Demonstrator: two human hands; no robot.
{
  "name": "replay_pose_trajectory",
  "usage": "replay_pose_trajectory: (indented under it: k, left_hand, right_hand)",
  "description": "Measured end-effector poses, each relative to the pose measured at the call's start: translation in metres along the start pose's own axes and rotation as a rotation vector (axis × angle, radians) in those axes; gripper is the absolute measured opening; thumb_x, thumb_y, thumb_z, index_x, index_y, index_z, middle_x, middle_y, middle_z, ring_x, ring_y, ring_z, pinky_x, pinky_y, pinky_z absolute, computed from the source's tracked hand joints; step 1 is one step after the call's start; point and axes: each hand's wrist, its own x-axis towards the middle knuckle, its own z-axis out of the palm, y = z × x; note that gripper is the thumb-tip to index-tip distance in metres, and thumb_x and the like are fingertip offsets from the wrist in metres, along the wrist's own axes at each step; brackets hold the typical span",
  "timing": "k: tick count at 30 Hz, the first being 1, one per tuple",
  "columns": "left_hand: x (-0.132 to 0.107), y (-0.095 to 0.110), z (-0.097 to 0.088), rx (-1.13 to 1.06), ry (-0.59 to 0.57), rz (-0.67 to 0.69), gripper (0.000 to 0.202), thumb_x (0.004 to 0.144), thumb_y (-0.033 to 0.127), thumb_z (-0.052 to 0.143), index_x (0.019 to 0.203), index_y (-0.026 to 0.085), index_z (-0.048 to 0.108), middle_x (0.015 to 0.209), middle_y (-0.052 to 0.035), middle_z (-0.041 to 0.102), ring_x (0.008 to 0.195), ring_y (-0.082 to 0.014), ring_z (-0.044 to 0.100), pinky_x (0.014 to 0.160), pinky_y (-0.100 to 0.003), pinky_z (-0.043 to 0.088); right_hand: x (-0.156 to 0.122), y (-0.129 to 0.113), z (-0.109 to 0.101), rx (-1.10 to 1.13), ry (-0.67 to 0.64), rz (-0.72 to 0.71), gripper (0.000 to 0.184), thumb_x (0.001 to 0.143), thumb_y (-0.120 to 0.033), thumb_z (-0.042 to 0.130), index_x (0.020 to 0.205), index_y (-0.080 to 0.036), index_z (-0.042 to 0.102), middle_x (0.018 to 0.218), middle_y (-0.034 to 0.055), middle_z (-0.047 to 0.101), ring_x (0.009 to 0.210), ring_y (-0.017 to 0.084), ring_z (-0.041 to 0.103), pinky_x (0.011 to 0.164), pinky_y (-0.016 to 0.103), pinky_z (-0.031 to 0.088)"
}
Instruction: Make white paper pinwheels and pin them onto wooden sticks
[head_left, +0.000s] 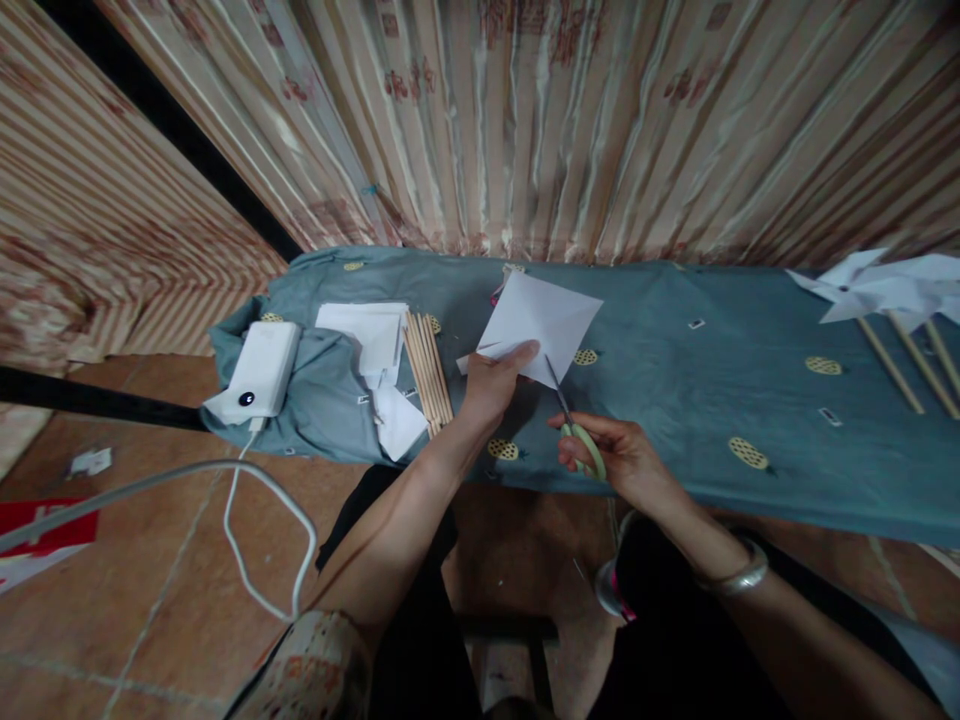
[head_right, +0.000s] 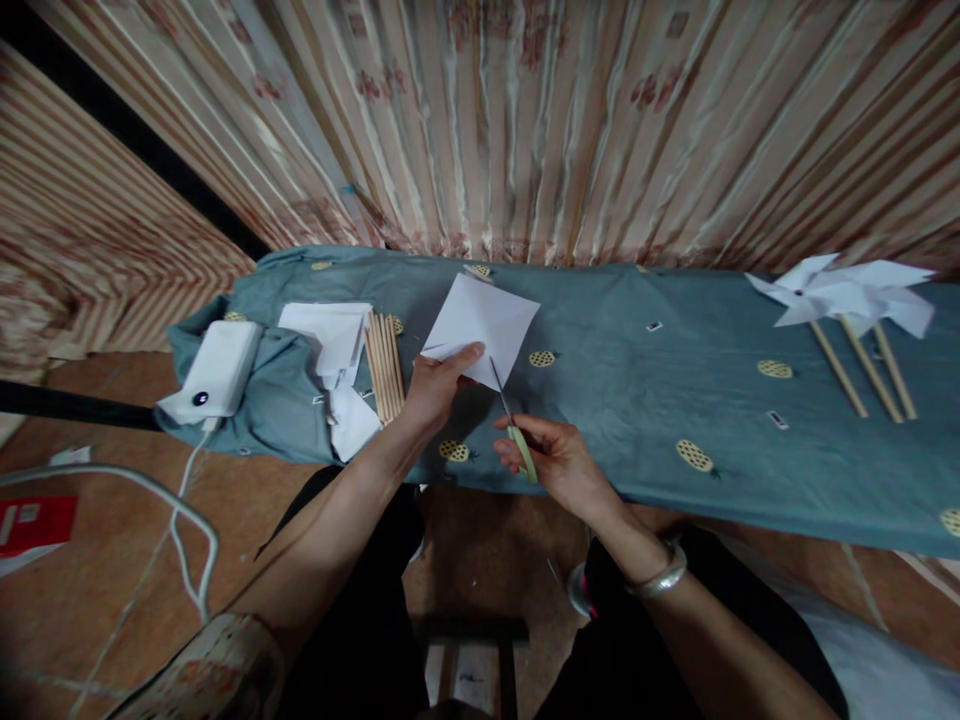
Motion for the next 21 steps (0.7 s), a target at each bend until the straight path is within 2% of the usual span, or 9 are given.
replay_pose_trajectory:
  k: [6,15,21]
  left_hand:
    - [-0.0023,-0.0031,0.0007,0.016,-0.006,-0.029,0.015,0.055,0.024,0.077,0.062,0.015,0.066,0.063,-0.0006,0.066,0.056,-0.0126,0.057,0.053,-0.025,0.046]
    - [-0.0034,-0.0009,-0.0004,0.009,-0.012,-0.057,0.019,0.054,0.025,0.079,0.066,0.015,0.068,0.067,-0.0023,0.069,0.058,-0.0147,0.060,0.054,-0.027,0.048]
    - [-0.0032,-0.0020,-0.0006,0.033,-0.048,-0.024,0.020,0.053,0.026,0.079,0.063,0.015,0.066,0.062,-0.0006,0.066,0.055,-0.0120,0.055,0.052,-0.024,0.042]
  right_hand:
    - [0.0012,0.0000,-0.0008,0.013,0.024,-0.032,0.048,0.054,-0.056,0.084,0.085,-0.021,0.075,0.059,-0.0007,0.064,0.050,0.010,0.056,0.051,0.024,0.050]
    - [0.0007,-0.0029,-0.0003,-0.029,0.043,-0.020,0.048,0.054,-0.057,0.083,0.084,-0.020,0.075,0.058,-0.0006,0.064,0.049,0.011,0.057,0.050,0.025,0.050]
    - [0.0013,-0.0029,-0.0024,-0.008,0.035,-0.033,0.047,0.054,-0.056,0.083,0.085,-0.020,0.075,0.058,-0.0009,0.065,0.049,0.010,0.057,0.051,0.024,0.051]
